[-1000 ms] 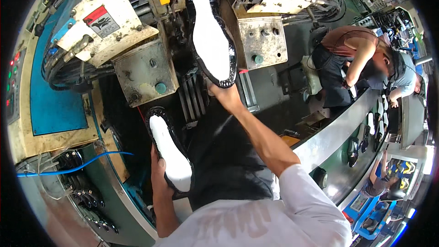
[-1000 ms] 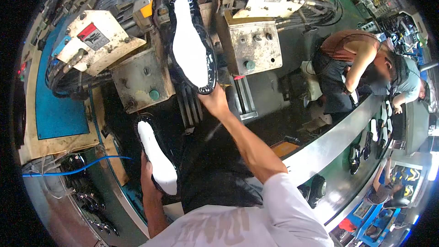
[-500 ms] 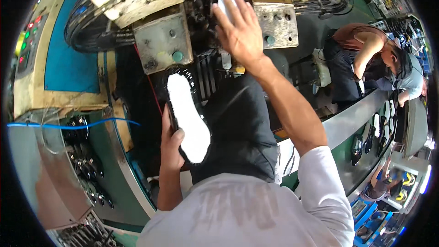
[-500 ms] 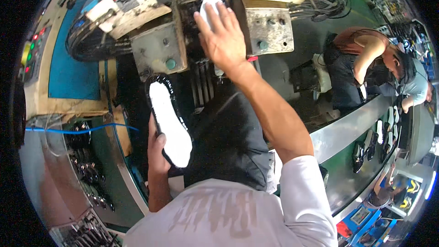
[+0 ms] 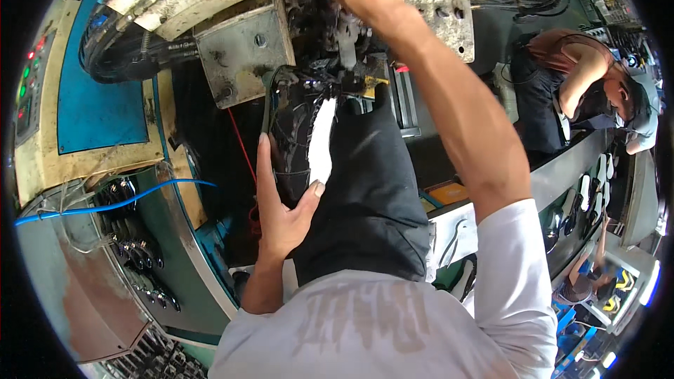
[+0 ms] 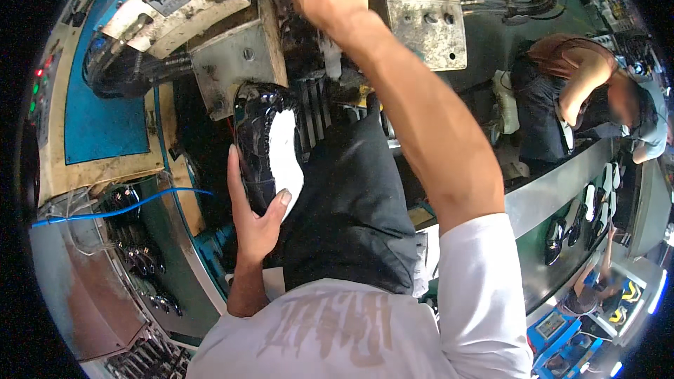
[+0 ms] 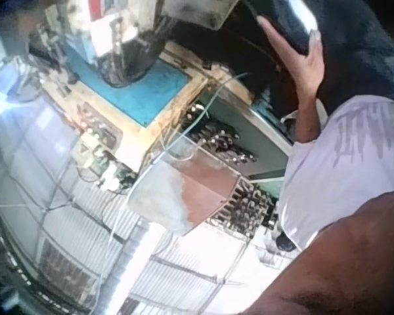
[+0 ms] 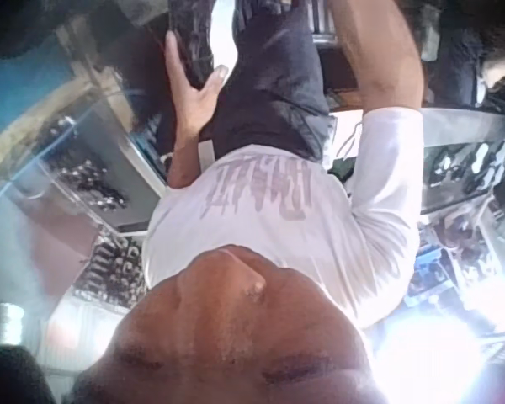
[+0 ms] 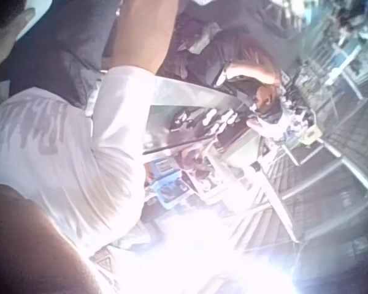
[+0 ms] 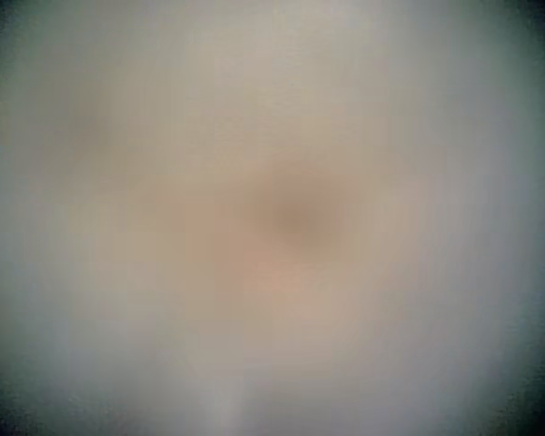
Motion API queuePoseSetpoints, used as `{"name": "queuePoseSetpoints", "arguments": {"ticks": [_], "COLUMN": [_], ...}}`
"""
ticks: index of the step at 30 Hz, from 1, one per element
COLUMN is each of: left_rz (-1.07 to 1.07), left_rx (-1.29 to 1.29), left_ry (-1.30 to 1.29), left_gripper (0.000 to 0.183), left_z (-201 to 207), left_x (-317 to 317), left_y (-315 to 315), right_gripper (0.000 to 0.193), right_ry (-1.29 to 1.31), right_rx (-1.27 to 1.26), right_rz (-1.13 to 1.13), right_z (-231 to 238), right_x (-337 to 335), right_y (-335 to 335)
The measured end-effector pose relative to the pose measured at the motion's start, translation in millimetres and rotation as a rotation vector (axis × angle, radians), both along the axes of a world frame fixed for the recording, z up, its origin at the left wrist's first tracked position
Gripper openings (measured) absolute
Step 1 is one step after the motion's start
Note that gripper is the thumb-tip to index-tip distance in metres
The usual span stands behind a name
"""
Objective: The person repeatedly picks up black shoe uppers and white insoles from a metal table. They place the insole into the upper and press the edges together by hand to secure the fit. The person then places the assembled shoe onto a nearby conveyor belt. This process is repeated for multiple pairs of shoes throughout the video.
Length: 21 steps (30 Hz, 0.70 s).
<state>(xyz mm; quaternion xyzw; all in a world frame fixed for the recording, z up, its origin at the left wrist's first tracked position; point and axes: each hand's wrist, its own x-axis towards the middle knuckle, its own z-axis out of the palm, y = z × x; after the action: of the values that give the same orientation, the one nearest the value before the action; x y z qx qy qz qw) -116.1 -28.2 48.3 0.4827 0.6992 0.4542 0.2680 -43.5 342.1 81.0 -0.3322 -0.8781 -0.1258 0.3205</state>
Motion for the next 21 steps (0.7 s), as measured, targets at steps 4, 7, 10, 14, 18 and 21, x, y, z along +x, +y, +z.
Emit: {"name": "queuePoseSetpoints", "arguments": {"ticks": [4,7,10,14,18,21], "left_rz": [-0.002,-0.059,-0.122,-0.165,-0.128,-0.105], "left_rx": [-0.036,-0.035,-0.003,0.006,-0.023,-0.001], "left_ry": [0.069,-0.291,-0.535,-0.571,-0.794,-0.889], "left_gripper": [0.106,0.105,0.104,0.103,0.100,0.098], "left_z": [-5,-3,-3,0,13,18], "left_x": [-3,-12,-13,-9,-5,-5], "left_y": [16,33,48,52,43,31], "right_gripper": [0.052,0.053,0.055,0.056,0.059,0.060], "right_ry": [-0.005,0.006,0.018,0.041,0.107,0.335], "right_rx": [-0.070,-0.094,-0.106,-0.098,-0.042,-0.121], "right_rz": [0.002,0.010,0.027,0.042,0.063,0.140], "right_z": [4,1,3,6,6,5], "right_x": [-14,-17,-22,-25,-12,9], "right_y": [26,29,34,38,26,-39]}}
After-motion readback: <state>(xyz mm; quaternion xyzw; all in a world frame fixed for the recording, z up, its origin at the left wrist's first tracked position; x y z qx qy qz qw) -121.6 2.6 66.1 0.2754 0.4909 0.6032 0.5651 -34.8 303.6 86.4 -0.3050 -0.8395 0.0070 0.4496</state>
